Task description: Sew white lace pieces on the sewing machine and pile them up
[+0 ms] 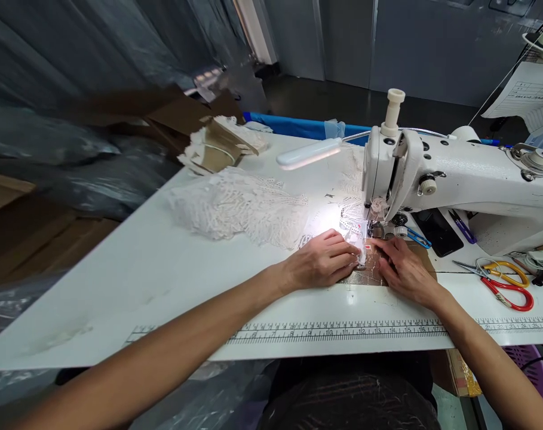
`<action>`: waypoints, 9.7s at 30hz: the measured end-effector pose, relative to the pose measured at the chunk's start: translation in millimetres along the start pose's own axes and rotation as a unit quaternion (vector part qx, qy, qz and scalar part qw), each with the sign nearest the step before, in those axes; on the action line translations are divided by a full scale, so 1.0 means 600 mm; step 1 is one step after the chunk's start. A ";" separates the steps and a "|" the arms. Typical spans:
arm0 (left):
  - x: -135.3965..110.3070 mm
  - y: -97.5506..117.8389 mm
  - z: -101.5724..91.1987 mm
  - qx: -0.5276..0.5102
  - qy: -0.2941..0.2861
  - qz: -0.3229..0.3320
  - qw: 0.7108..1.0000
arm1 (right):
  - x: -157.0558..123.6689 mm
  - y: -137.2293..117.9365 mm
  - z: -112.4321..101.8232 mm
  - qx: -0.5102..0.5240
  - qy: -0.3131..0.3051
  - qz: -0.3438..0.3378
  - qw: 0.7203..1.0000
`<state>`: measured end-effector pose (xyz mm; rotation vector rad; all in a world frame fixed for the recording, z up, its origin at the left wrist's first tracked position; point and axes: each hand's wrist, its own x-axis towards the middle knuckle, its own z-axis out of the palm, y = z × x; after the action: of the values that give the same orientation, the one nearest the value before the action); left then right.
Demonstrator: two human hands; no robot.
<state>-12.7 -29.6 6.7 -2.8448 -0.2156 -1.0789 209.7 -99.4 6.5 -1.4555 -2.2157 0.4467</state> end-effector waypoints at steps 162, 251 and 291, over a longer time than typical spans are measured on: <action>0.021 -0.020 -0.008 0.138 -0.229 -0.053 0.962 | 0.008 0.016 -0.004 -0.102 0.011 -0.040 0.994; 0.013 -0.028 -0.011 0.102 -0.211 -0.042 0.971 | 0.004 -0.013 -0.008 -0.163 -0.053 -0.078 0.982; 0.003 -0.045 -0.003 0.025 -0.176 -0.048 0.983 | -0.004 -0.006 0.012 -0.116 0.012 -0.058 0.991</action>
<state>-16.7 -3.0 10.1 -2.9853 -0.4010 -0.5639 203.6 -103.1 1.7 -1.4250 -2.3823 0.1351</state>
